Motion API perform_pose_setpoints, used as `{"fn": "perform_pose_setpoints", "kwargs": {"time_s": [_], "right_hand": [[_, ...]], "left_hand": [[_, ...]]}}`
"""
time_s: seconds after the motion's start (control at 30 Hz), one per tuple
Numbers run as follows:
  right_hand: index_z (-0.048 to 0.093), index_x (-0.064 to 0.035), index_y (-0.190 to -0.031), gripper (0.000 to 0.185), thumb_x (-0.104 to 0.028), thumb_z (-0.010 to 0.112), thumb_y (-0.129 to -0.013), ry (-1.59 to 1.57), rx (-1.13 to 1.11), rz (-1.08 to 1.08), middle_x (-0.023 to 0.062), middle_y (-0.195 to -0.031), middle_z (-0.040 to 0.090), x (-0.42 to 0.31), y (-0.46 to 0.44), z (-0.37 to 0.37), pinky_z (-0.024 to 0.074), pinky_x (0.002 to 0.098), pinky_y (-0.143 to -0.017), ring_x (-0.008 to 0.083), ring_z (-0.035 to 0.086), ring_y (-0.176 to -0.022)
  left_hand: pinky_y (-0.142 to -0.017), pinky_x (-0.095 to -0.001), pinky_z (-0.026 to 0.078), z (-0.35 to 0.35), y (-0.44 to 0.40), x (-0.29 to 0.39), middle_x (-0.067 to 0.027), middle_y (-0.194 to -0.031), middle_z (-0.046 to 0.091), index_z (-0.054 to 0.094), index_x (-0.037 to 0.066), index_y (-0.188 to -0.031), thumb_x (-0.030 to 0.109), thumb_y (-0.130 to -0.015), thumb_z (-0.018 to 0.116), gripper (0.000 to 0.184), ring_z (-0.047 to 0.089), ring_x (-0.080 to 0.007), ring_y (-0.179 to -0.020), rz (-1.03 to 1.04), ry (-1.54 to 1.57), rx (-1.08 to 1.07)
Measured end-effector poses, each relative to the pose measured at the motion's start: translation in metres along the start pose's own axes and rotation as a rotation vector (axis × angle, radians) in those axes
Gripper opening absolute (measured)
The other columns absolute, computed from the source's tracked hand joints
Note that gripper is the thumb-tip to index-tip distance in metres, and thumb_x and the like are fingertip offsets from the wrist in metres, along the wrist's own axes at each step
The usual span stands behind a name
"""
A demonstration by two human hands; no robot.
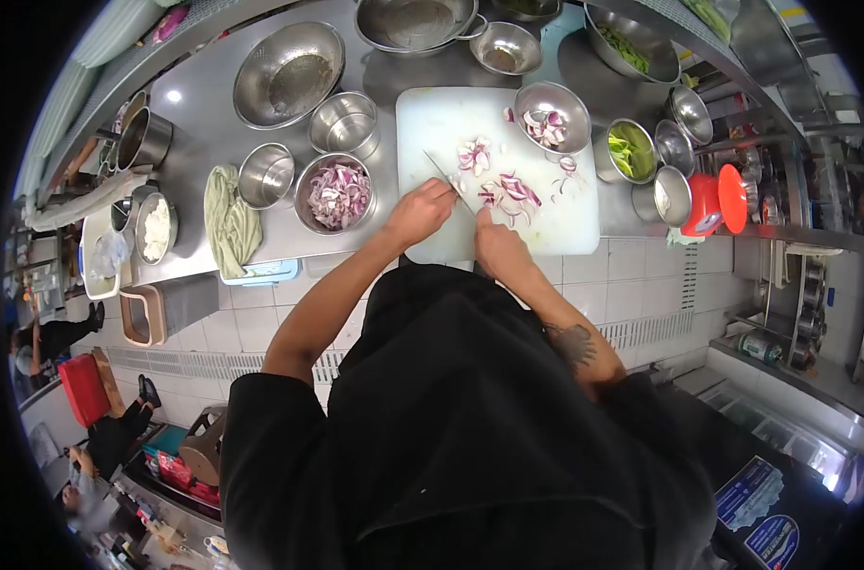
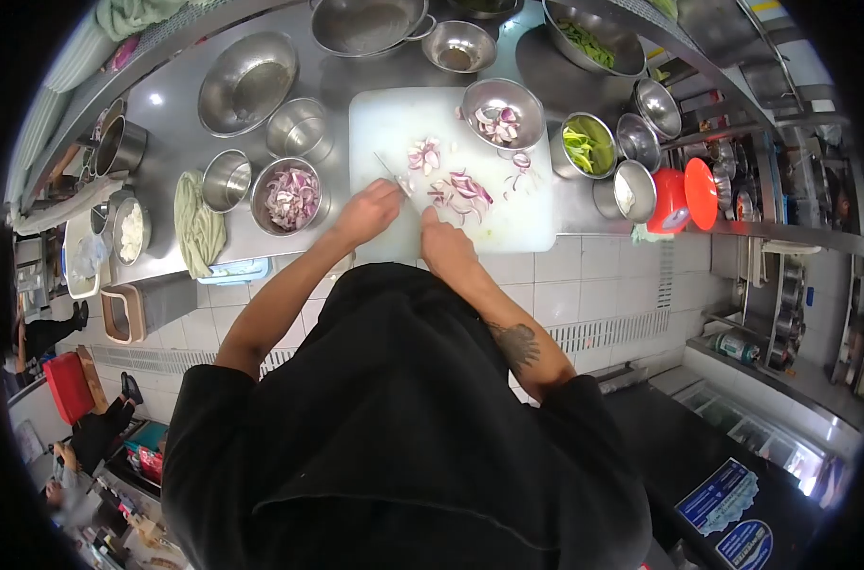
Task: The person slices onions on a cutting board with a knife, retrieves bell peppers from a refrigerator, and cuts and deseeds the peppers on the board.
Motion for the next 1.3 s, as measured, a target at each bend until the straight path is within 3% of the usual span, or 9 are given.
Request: {"fn": "perform_pose_setpoints", "kwargs": {"time_s": [0.13,0.2,0.33,0.4,0.57,0.73,0.8,0.97,1.3], "right_hand": [[0.04,0.0034,-0.103,0.018,-0.01,0.047,-0.093,0.0,-0.074,0.046,0.0331,-0.077,0.064,-0.004,0.011,-0.003,0.0505,0.0612,-0.067,0.0541,0.064,-0.074],[0.04,0.0032,-0.103,0.019,-0.011,0.047,-0.093,-0.039,0.017,-0.036,0.0334,-0.077,0.064,-0.003,0.0,0.008,0.0509,0.0613,-0.067,0.0538,0.064,-0.075],[0.04,0.0031,-0.103,0.019,-0.011,0.048,-0.094,0.017,0.012,0.003,0.0335,-0.077,0.064,-0.012,0.0,-0.006,0.0511,0.061,-0.068,0.0532,0.064,-0.075],[0.043,0.0031,-0.106,0.021,-0.005,0.05,-0.088,0.014,-0.131,0.062,0.0331,-0.085,0.066,-0.015,0.01,-0.008,0.0528,0.0585,-0.07,0.051,0.067,-0.08],[0.041,0.0033,-0.105,0.021,-0.014,0.048,-0.096,-0.04,-0.006,-0.017,0.0337,-0.077,0.064,-0.006,-0.009,0.011,0.0506,0.0602,-0.068,0.0535,0.063,-0.072],[0.041,0.0074,-0.11,0.026,-0.012,0.046,-0.094,-0.212,0.095,0.183,0.0382,-0.081,0.063,0.037,0.012,-0.025,0.0505,0.0614,-0.073,0.0556,0.063,-0.079],[0.041,0.0067,-0.111,0.026,-0.013,0.046,-0.095,-0.195,0.134,0.204,0.038,-0.081,0.063,0.051,0.015,-0.031,0.0502,0.062,-0.073,0.0564,0.062,-0.077],[0.041,0.0022,-0.107,0.02,-0.015,0.045,-0.097,-0.044,0.145,0.078,0.0346,-0.079,0.064,0.039,0.005,-0.047,0.0499,0.0615,-0.07,0.054,0.063,-0.075],[0.045,0.0026,-0.107,0.018,-0.01,0.04,-0.095,0.005,0.118,0.081,0.0309,-0.085,0.066,0.035,-0.019,-0.034,0.0539,0.0557,-0.071,0.0476,0.067,-0.08]], "left_hand": [[-0.08,-0.0369,0.055,0.0,0.003,-0.006,-0.0087,-0.093,0.062,0.065,0.001,-0.091,0.001,-0.078,0.064,0.013,0.061,-0.0263,-0.094,-0.005,0.021,0.002],[-0.079,-0.0373,0.055,0.0,0.008,-0.005,-0.0089,-0.092,0.062,0.065,0.001,-0.09,0.002,-0.078,0.064,0.012,0.061,-0.0266,-0.093,-0.003,0.036,0.006],[-0.078,-0.0379,0.054,-0.006,0.004,-0.011,-0.01,-0.092,0.062,0.063,0.002,-0.085,0.003,-0.078,0.067,0.008,0.062,-0.028,-0.092,-0.02,0.048,0.011],[-0.078,-0.0381,0.054,-0.009,0.003,-0.012,-0.0101,-0.092,0.063,0.063,0.002,-0.085,0.003,-0.078,0.067,0.009,0.062,-0.0281,-0.093,-0.028,0.039,0.008],[-0.078,-0.039,0.054,-0.008,0.006,-0.011,-0.0106,-0.094,0.063,0.065,0.001,-0.089,0.001,-0.078,0.068,0.012,0.062,-0.0286,-0.093,-0.033,0.088,0.022],[-0.085,-0.0394,0.053,-0.018,-0.048,-0.01,-0.0113,-0.1,0.063,0.066,0.002,-0.094,0.001,-0.079,0.066,0.015,0.06,-0.029,-0.098,-0.021,0.046,0.089],[-0.088,-0.0387,0.052,-0.008,-0.068,-0.016,-0.0109,-0.104,0.063,0.066,0.002,-0.099,0.0,-0.079,0.063,0.02,0.059,-0.0279,-0.101,-0.014,0.047,0.046],[-0.093,-0.036,0.051,0.037,-0.077,-0.029,-0.0089,-0.111,0.063,0.066,0.003,-0.106,0.001,-0.079,0.057,0.029,0.058,-0.0268,-0.109,0.15,-0.086,-0.301],[-0.093,-0.0349,0.051,0.032,-0.067,-0.02,-0.0067,-0.104,0.063,0.066,0.004,-0.102,0.004,-0.079,0.058,0.024,0.059,-0.0244,-0.106,0.185,-0.108,-0.214]]}}
Point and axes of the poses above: each hand's wrist, its own y-axis away from the middle knuckle, its own z-axis out of the palm, x = y × z, the point moved 8 cm from there along -y, towards the middle knuckle
